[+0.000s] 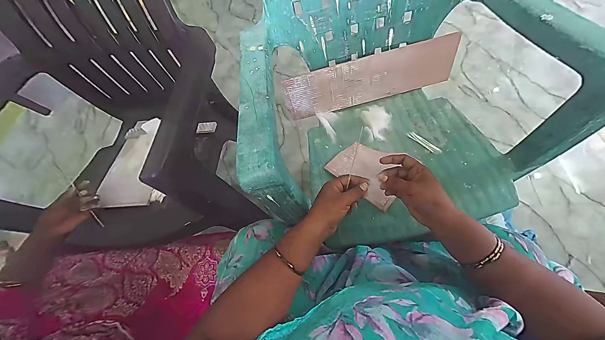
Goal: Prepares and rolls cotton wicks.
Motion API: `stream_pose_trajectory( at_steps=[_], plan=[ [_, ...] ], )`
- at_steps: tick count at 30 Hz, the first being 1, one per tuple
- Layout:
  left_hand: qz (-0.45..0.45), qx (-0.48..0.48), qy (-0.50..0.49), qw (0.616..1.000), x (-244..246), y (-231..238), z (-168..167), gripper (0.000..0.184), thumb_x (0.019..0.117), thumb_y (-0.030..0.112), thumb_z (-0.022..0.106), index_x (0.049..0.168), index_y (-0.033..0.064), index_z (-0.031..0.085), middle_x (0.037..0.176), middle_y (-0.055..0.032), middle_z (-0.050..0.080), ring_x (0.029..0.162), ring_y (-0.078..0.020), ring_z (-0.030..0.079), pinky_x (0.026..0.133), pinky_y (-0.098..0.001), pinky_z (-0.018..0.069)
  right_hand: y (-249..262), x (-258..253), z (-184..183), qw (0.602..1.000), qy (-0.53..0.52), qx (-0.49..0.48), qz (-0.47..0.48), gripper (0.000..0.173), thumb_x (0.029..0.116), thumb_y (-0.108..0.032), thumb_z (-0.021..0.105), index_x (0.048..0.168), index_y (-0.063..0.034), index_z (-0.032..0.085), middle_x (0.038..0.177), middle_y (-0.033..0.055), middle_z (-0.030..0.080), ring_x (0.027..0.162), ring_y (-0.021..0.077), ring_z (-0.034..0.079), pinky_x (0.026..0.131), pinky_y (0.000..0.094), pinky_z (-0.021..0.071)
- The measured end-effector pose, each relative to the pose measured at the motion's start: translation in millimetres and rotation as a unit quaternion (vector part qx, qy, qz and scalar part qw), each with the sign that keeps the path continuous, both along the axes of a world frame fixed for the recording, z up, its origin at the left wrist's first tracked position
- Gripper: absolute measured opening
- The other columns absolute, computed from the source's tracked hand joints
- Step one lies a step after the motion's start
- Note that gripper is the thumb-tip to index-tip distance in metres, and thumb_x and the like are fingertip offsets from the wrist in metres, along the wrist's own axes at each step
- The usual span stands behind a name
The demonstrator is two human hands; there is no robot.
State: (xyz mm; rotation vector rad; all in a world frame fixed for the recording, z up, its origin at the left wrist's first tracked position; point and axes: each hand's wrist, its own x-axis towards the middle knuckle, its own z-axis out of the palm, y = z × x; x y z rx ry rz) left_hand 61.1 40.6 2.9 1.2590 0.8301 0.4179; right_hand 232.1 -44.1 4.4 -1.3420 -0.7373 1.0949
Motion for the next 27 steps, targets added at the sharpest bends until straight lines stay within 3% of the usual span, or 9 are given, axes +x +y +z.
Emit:
stream_pose_trajectory(
  at_steps=[5, 10, 14, 17, 19, 20, 22, 24, 27],
  plan=[
    [0.001, -0.007, 0.009, 1.0, 2, -1, 1, 0.025, 0.1031, 0.015, 0.062, 0.127, 0.0086, 0.064, 0.089, -0.0011, 0.066, 0.062, -0.0033, 0.051, 0.054, -0.0174, 0.0402, 0, -2, 0, 1.0, 0.025, 0.007, -0.013, 0.033, 0.0941, 0.007, 0.064, 0.125, -0.0042, 0.057, 0.089, 0.0038, 0.069, 0.074, 0.0121, 0.068, 0.073, 0.0304, 0.0598],
    [0.027, 0.015, 0.009, 0.999, 2, -2, -1, 0.01, 0.1012, 0.011, 0.065, 0.108, 0.0043, 0.068, 0.085, -0.0015, 0.068, 0.061, -0.003, 0.053, 0.055, -0.0171, 0.0423, -1, -1, 0, 1.0, -0.001, -0.011, 0.002, 0.033, 0.093, 0.008, 0.066, 0.123, -0.004, 0.058, 0.088, 0.0039, 0.07, 0.073, 0.0113, 0.068, 0.07, 0.0285, 0.0591],
    [0.035, 0.052, 0.068, 0.996, 2, 0, -3, 0.013, 0.1019, 0.014, 0.065, 0.107, 0.0034, 0.069, 0.087, -0.0024, 0.064, 0.066, -0.0059, 0.054, 0.062, -0.0212, 0.0476, 5, 5, -1, 0.992, -0.116, -0.036, 0.029, 0.037, 0.0942, 0.003, 0.067, 0.129, -0.004, 0.056, 0.091, 0.0054, 0.071, 0.073, 0.0107, 0.067, 0.07, 0.0283, 0.0575],
    [0.029, 0.066, 0.138, 0.988, 3, 0, -7, 0.019, 0.105, 0.019, 0.061, 0.117, 0.0041, 0.067, 0.096, -0.0066, 0.063, 0.072, -0.0103, 0.056, 0.067, -0.0269, 0.0497, 18, 14, -8, 0.954, -0.284, -0.05, 0.08, 0.038, 0.0972, -0.002, 0.066, 0.134, -0.0049, 0.057, 0.095, 0.0092, 0.074, 0.075, 0.0157, 0.069, 0.072, 0.0359, 0.0573],
    [0.019, 0.08, 0.173, 0.981, 4, 0, -10, 0.029, 0.1082, 0.023, 0.054, 0.13, 0.0048, 0.062, 0.112, -0.0124, 0.064, 0.089, -0.0174, 0.061, 0.079, -0.0348, 0.0522, 28, 19, -9, 0.916, -0.381, -0.06, 0.108, 0.04, 0.0984, -0.001, 0.063, 0.138, -0.0047, 0.056, 0.098, 0.0128, 0.075, 0.079, 0.0228, 0.072, 0.075, 0.0441, 0.0579],
    [0.007, 0.084, 0.188, 0.979, 4, 0, -9, 0.036, 0.1103, 0.024, 0.049, 0.139, 0.0045, 0.058, 0.127, -0.0177, 0.062, 0.106, -0.0248, 0.062, 0.092, -0.0425, 0.052, 31, 21, -10, 0.903, -0.41, -0.066, 0.111, 0.041, 0.0984, 0.0, 0.062, 0.139, -0.0047, 0.055, 0.1, 0.0144, 0.075, 0.081, 0.0266, 0.072, 0.076, 0.0474, 0.0582],
    [-0.033, 0.11, 0.221, 0.968, 2, -1, -8, 0.046, 0.1123, 0.021, 0.04, 0.155, 0.0045, 0.043, 0.149, -0.0251, 0.049, 0.132, -0.0373, 0.052, 0.109, -0.0528, 0.0433, 35, 23, -13, 0.887, -0.442, -0.074, 0.111, 0.043, 0.0977, 0.001, 0.062, 0.14, -0.0044, 0.055, 0.102, 0.0169, 0.074, 0.085, 0.0316, 0.072, 0.078, 0.0516, 0.058],
    [-0.075, 0.16, 0.277, 0.944, 2, -3, -3, 0.047, 0.1121, 0.015, 0.037, 0.158, 0.0064, 0.038, 0.145, -0.026, 0.048, 0.127, -0.038, 0.055, 0.107, -0.0505, 0.0462, 37, 29, -15, 0.879, -0.46, -0.072, 0.109, 0.046, 0.0958, 0.002, 0.065, 0.141, -0.0033, 0.055, 0.107, 0.0199, 0.072, 0.092, 0.0355, 0.072, 0.084, 0.0537, 0.0574],
    [-0.099, 0.223, 0.316, 0.917, 4, -4, 0, 0.043, 0.1099, 0.01, 0.042, 0.152, 0.0076, 0.05, 0.134, -0.023, 0.058, 0.113, -0.0334, 0.064, 0.1, -0.0464, 0.0524, 37, 40, -18, 0.878, -0.461, -0.077, 0.101, 0.05, 0.0935, 0.002, 0.067, 0.142, -0.0022, 0.054, 0.116, 0.0243, 0.068, 0.099, 0.0387, 0.07, 0.087, 0.0543, 0.0565]
  ],
)
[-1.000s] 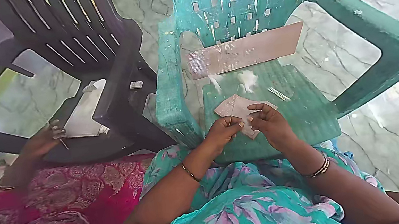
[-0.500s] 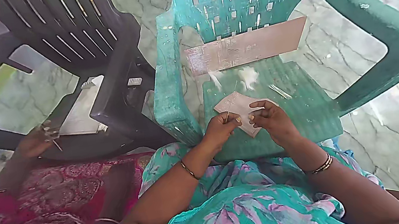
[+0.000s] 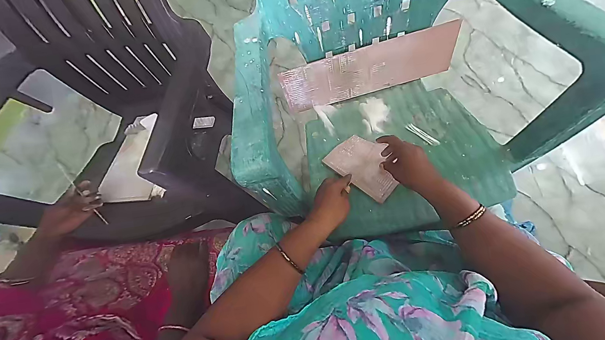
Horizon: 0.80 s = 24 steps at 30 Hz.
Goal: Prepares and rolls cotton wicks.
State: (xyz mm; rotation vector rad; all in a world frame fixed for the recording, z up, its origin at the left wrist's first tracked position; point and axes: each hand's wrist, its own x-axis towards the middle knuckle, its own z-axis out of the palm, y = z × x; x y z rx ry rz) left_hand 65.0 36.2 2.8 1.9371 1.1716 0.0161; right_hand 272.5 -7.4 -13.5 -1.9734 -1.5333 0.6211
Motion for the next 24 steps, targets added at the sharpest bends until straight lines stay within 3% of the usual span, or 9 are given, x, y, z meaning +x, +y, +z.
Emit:
stream_pose_trajectory(
  at_steps=[5, 9, 11, 14, 16, 17, 19, 24],
  plan=[
    [0.011, 0.021, -0.019, 1.0, 1, -1, -2, 0.026, 0.1068, 0.01, 0.051, 0.129, 0.0025, 0.063, 0.121, -0.02, 0.065, 0.103, -0.0306, 0.068, 0.093, -0.0487, 0.0559, -4, 25, -2, 0.999, -0.002, 0.005, -0.039, 0.048, 0.0946, 0.002, 0.065, 0.142, -0.0031, 0.055, 0.124, 0.0234, 0.066, 0.106, 0.0369, 0.069, 0.092, 0.0521, 0.0561],
    [0.002, 0.052, -0.012, 0.999, 3, -3, -1, 0.023, 0.1049, 0.008, 0.053, 0.122, -0.0019, 0.065, 0.12, -0.0223, 0.065, 0.111, -0.0343, 0.065, 0.099, -0.051, 0.052, -7, 28, -2, 0.998, -0.035, 0.038, -0.036, 0.038, 0.0983, 0.004, 0.056, 0.135, -0.0018, 0.061, 0.124, 0.0224, 0.067, 0.111, 0.0371, 0.068, 0.095, 0.0522, 0.0547],
    [-0.008, 0.067, -0.007, 0.998, 5, -3, 0, 0.022, 0.104, 0.007, 0.053, 0.12, -0.003, 0.066, 0.118, -0.0227, 0.065, 0.112, -0.035, 0.064, 0.1, -0.0507, 0.051, -4, 19, -2, 0.998, -0.052, 0.044, 0.011, 0.038, 0.0976, 0.008, 0.05, 0.132, -0.0023, 0.064, 0.129, 0.0225, 0.065, 0.12, 0.0396, 0.063, 0.101, 0.0553, 0.0509],
    [-0.023, 0.097, 0.002, 0.995, 7, -3, -1, 0.02, 0.103, 0.005, 0.054, 0.116, -0.0033, 0.067, 0.113, -0.0224, 0.065, 0.11, -0.0361, 0.064, 0.099, -0.051, 0.0511, 5, 6, -14, 0.985, -0.098, 0.048, 0.131, 0.044, 0.0966, 0.009, 0.049, 0.135, -0.0046, 0.064, 0.144, 0.0183, 0.059, 0.138, 0.0383, 0.052, 0.114, 0.0642, 0.0348],
    [-0.031, 0.104, 0.011, 0.994, 6, -4, -2, 0.021, 0.1033, 0.005, 0.053, 0.118, -0.0031, 0.067, 0.114, -0.0227, 0.065, 0.111, -0.037, 0.064, 0.099, -0.0519, 0.0512, 5, 1, -18, 0.969, -0.143, -0.01, 0.2, 0.045, 0.1067, -0.013, 0.045, 0.151, -0.008, 0.05, 0.161, 0.0127, 0.043, 0.153, 0.033, 0.033, 0.119, 0.0728, 0.0107],
    [-0.036, 0.107, 0.016, 0.993, 6, -3, -2, 0.022, 0.1032, 0.005, 0.053, 0.118, -0.0036, 0.066, 0.115, -0.0229, 0.065, 0.112, -0.037, 0.064, 0.1, -0.0517, 0.051, 3, 0, -20, 0.961, -0.168, -0.039, 0.218, 0.051, 0.1102, -0.027, 0.04, 0.158, -0.0094, 0.04, 0.166, 0.0103, 0.034, 0.156, 0.0305, 0.025, 0.119, 0.0737, 0.0041],
    [-0.049, 0.105, 0.028, 0.993, 4, -3, -2, 0.022, 0.1039, 0.006, 0.053, 0.118, -0.0049, 0.065, 0.116, -0.0227, 0.065, 0.112, -0.036, 0.064, 0.101, -0.0502, 0.0504, -8, 0, -25, 0.951, -0.192, -0.059, 0.235, 0.063, 0.1103, -0.045, 0.034, 0.163, -0.0092, 0.028, 0.17, 0.0092, 0.024, 0.158, 0.0283, 0.018, 0.119, 0.0736, 0.0002],
    [-0.074, 0.055, 0.043, 0.995, -1, -13, 8, 0.022, 0.1054, 0.012, 0.055, 0.116, -0.0034, 0.066, 0.116, -0.0204, 0.066, 0.111, -0.0337, 0.064, 0.099, -0.0502, 0.0511, -53, 11, -18, 0.936, -0.207, -0.08, 0.275, 0.071, 0.1077, -0.05, 0.034, 0.163, -0.0056, 0.025, 0.171, 0.0121, 0.021, 0.159, 0.0289, 0.016, 0.118, 0.0743, 0.001]
  ],
)
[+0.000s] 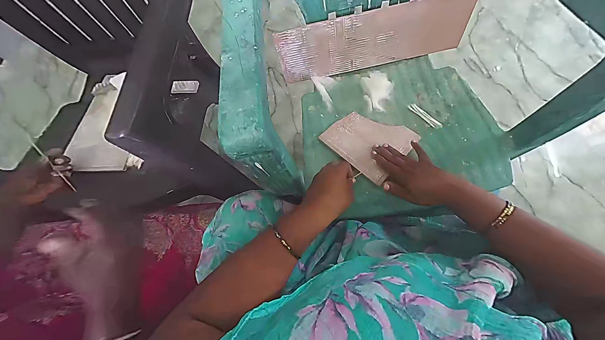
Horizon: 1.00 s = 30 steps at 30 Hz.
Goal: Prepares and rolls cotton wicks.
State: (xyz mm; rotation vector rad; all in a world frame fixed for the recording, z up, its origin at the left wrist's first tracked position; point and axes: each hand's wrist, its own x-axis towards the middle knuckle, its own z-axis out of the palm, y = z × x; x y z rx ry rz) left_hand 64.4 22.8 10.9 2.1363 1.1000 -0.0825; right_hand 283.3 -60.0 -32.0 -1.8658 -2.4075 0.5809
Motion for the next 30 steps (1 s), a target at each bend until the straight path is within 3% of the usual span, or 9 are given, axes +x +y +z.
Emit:
stream_pose_trajectory(
  at_steps=[5, 9, 14, 21, 25, 30],
  plan=[
    [-0.023, -0.038, 0.012, 0.999, 1, -9, 2, 0.022, 0.1053, 0.013, 0.055, 0.117, -0.001, 0.068, 0.116, -0.018, 0.066, 0.11, -0.0316, 0.065, 0.098, -0.0502, 0.0519, -35, 14, 21, 0.997, -0.034, -0.066, 0.024, 0.067, 0.1082, -0.049, 0.033, 0.163, -0.0094, 0.028, 0.171, 0.0082, 0.023, 0.159, 0.0242, 0.016, 0.12, 0.0716, 0.0001],
    [-0.018, -0.039, -0.005, 0.999, 1, -4, 6, 0.024, 0.1065, 0.012, 0.053, 0.119, -0.0032, 0.067, 0.12, -0.0195, 0.066, 0.115, -0.0325, 0.064, 0.102, -0.0499, 0.0499, -36, 29, 29, 1.0, -0.008, -0.003, -0.001, 0.064, 0.1066, -0.047, 0.038, 0.157, -0.0067, 0.041, 0.164, 0.011, 0.037, 0.155, 0.0288, 0.028, 0.118, 0.0756, 0.0054],
    [0.018, 0.006, -0.023, 1.0, -3, 19, 2, 0.025, 0.1058, 0.01, 0.052, 0.12, -0.006, 0.065, 0.12, -0.0229, 0.065, 0.118, -0.0359, 0.063, 0.104, -0.051, 0.0488, 11, 20, 19, 0.998, 0.0, 0.051, -0.04, 0.064, 0.108, -0.043, 0.039, 0.16, -0.0056, 0.034, 0.166, 0.0131, 0.034, 0.155, 0.0306, 0.028, 0.119, 0.0739, 0.0076],
    [0.027, 0.01, 0.009, 1.0, -2, 26, 0, 0.026, 0.1054, 0.01, 0.053, 0.123, -0.0046, 0.065, 0.126, -0.0217, 0.063, 0.122, -0.0339, 0.061, 0.107, -0.0495, 0.048, 65, -15, 0, 0.999, -0.005, 0.036, 0.003, 0.062, 0.1096, -0.041, 0.036, 0.162, -0.0073, 0.03, 0.168, 0.0119, 0.029, 0.157, 0.0295, 0.023, 0.12, 0.0722, 0.0054],
    [0.021, -0.006, 0.001, 1.0, -6, 18, -1, 0.023, 0.1043, 0.01, 0.055, 0.12, -0.0036, 0.066, 0.123, -0.0221, 0.064, 0.118, -0.0356, 0.062, 0.103, -0.0517, 0.0494, 35, -8, -5, 1.0, -0.012, 0.023, 0.014, 0.07, 0.1077, -0.048, 0.032, 0.163, -0.0065, 0.024, 0.171, 0.0112, 0.022, 0.158, 0.0287, 0.018, 0.119, 0.0724, 0.0042],
    [-0.018, -0.046, 0.01, 0.999, -1, 2, 0, 0.024, 0.1061, 0.011, 0.053, 0.122, -0.0033, 0.065, 0.123, -0.0213, 0.064, 0.118, -0.0347, 0.063, 0.103, -0.0523, 0.0494, -13, 6, 15, 0.998, -0.042, -0.027, 0.038, 0.069, 0.1082, -0.049, 0.032, 0.162, -0.0066, 0.029, 0.17, 0.0107, 0.025, 0.158, 0.0266, 0.019, 0.119, 0.0728, 0.0021]
  ],
)
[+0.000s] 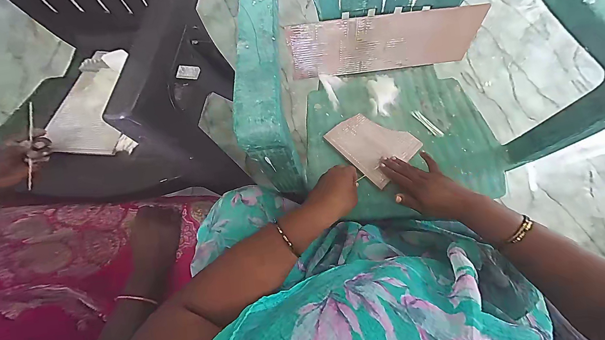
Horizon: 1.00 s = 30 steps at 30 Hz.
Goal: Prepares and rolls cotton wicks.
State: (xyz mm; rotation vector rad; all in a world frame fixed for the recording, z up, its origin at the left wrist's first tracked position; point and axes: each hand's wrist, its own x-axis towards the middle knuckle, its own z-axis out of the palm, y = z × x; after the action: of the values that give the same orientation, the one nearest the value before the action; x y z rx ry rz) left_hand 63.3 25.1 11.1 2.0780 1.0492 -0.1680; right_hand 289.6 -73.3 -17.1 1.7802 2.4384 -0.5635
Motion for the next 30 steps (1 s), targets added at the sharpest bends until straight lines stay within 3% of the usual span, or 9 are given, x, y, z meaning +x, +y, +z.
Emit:
stream_pose_trajectory(
  at_steps=[4, 7, 16, 23, 27, 30],
  plan=[
    [0.004, 0.01, -0.004, 1.0, 2, 2, 3, 0.025, 0.1067, 0.011, 0.051, 0.121, -0.0043, 0.065, 0.123, -0.0214, 0.064, 0.118, -0.0351, 0.063, 0.103, -0.0521, 0.0492, -10, 18, 12, 0.999, 0.002, 0.037, -0.036, 0.065, 0.1067, -0.047, 0.038, 0.158, -0.0059, 0.039, 0.165, 0.012, 0.037, 0.155, 0.0294, 0.029, 0.118, 0.0753, 0.0062],
    [0.02, 0.025, -0.008, 0.999, -1, 12, 2, 0.026, 0.1064, 0.01, 0.05, 0.121, -0.0063, 0.064, 0.123, -0.023, 0.064, 0.12, -0.0365, 0.062, 0.104, -0.0528, 0.0484, 5, 20, 11, 0.994, 0.007, 0.075, -0.083, 0.063, 0.1064, -0.039, 0.046, 0.157, -0.0029, 0.038, 0.164, 0.0154, 0.037, 0.154, 0.0327, 0.03, 0.117, 0.0758, 0.0085],
    [0.025, 0.061, 0.015, 0.998, 1, 22, -3, 0.027, 0.106, 0.01, 0.05, 0.122, -0.0072, 0.064, 0.125, -0.0249, 0.063, 0.123, -0.0379, 0.06, 0.106, -0.0533, 0.0473, 60, -23, -19, 0.996, 0.033, 0.066, -0.051, 0.066, 0.1085, -0.046, 0.033, 0.162, -0.0062, 0.029, 0.169, 0.0107, 0.027, 0.157, 0.0283, 0.022, 0.12, 0.0716, 0.0047],
    [-0.018, 0.032, -0.009, 0.999, -2, 5, 0, 0.024, 0.1062, 0.011, 0.052, 0.118, -0.0035, 0.067, 0.119, -0.0208, 0.065, 0.114, -0.0348, 0.064, 0.1, -0.0521, 0.051, -1, -14, -12, 0.999, 0.015, 0.03, -0.019, 0.07, 0.1076, -0.049, 0.033, 0.162, -0.0064, 0.028, 0.17, 0.0104, 0.025, 0.158, 0.0267, 0.019, 0.119, 0.0723, 0.0032],
    [-0.04, 0.014, 0.005, 0.999, 1, -3, 1, 0.023, 0.1062, 0.012, 0.052, 0.118, -0.0016, 0.067, 0.116, -0.0195, 0.066, 0.11, -0.0336, 0.065, 0.097, -0.0516, 0.0522, -24, -1, 4, 1.0, 0.02, 0.018, -0.007, 0.064, 0.1074, -0.048, 0.036, 0.158, -0.0096, 0.041, 0.165, 0.0093, 0.036, 0.155, 0.0269, 0.029, 0.118, 0.0738, 0.0092],
    [-0.02, 0.018, 0.001, 1.0, 1, 2, 2, 0.026, 0.1073, 0.013, 0.051, 0.12, -0.0038, 0.066, 0.121, -0.0214, 0.065, 0.116, -0.0357, 0.063, 0.101, -0.0528, 0.0502, -19, 10, 9, 0.996, 0.042, 0.062, -0.055, 0.06, 0.1062, -0.04, 0.042, 0.154, -0.004, 0.045, 0.161, 0.0137, 0.042, 0.153, 0.0312, 0.034, 0.118, 0.0753, 0.0089]
  ],
)
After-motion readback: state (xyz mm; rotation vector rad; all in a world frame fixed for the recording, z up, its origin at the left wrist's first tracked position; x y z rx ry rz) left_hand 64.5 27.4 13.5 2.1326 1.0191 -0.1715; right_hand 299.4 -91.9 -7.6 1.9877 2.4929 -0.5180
